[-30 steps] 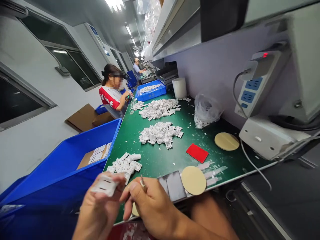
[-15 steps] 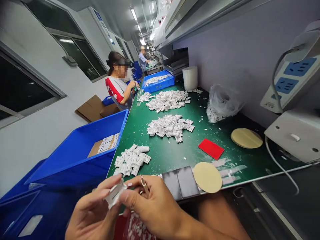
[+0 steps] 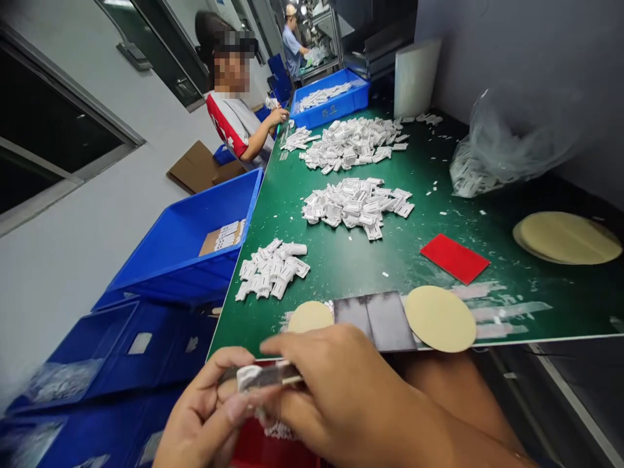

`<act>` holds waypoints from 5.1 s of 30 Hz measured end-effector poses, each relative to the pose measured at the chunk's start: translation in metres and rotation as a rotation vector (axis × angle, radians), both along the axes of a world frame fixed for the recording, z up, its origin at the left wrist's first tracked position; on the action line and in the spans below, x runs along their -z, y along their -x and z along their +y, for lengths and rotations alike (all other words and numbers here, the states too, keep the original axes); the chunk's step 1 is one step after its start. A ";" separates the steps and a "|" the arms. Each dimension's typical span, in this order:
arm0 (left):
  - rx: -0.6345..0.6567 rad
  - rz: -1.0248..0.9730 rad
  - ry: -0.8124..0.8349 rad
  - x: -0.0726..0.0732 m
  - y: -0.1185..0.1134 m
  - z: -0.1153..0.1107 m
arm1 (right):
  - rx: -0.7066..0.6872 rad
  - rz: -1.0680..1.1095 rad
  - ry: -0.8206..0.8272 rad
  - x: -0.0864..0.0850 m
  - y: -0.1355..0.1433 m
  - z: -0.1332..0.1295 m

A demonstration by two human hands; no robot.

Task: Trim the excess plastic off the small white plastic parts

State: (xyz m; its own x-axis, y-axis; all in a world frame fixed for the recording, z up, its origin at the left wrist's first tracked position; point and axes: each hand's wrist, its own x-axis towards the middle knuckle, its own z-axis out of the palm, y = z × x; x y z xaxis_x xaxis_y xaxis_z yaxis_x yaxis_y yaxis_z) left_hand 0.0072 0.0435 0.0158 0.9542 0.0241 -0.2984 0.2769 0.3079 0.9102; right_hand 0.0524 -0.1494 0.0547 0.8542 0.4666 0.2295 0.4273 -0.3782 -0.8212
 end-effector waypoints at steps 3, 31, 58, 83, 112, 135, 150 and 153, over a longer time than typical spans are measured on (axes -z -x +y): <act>-0.168 0.005 0.013 -0.007 0.001 -0.002 | 0.034 -0.177 0.039 0.005 0.004 0.002; -0.291 -0.004 -0.114 -0.015 0.010 -0.015 | 0.227 -0.780 0.376 0.044 0.016 0.017; -0.364 0.013 -0.067 -0.015 0.007 -0.019 | 0.147 -0.797 0.258 0.049 0.019 0.020; -0.148 -0.063 0.135 -0.008 0.004 -0.014 | 0.132 -0.733 0.242 0.049 0.008 0.021; -0.129 -0.036 0.091 -0.004 0.006 -0.012 | 0.143 -0.706 0.272 0.058 0.007 0.024; -0.151 -0.045 0.070 0.001 0.003 -0.011 | 0.169 -0.765 0.308 0.057 0.008 0.022; -0.164 -0.007 0.081 -0.001 0.002 -0.014 | 0.168 -0.816 0.286 0.060 0.008 0.023; -0.192 0.013 0.106 -0.003 0.002 -0.019 | 0.167 -0.832 0.254 0.061 0.008 0.025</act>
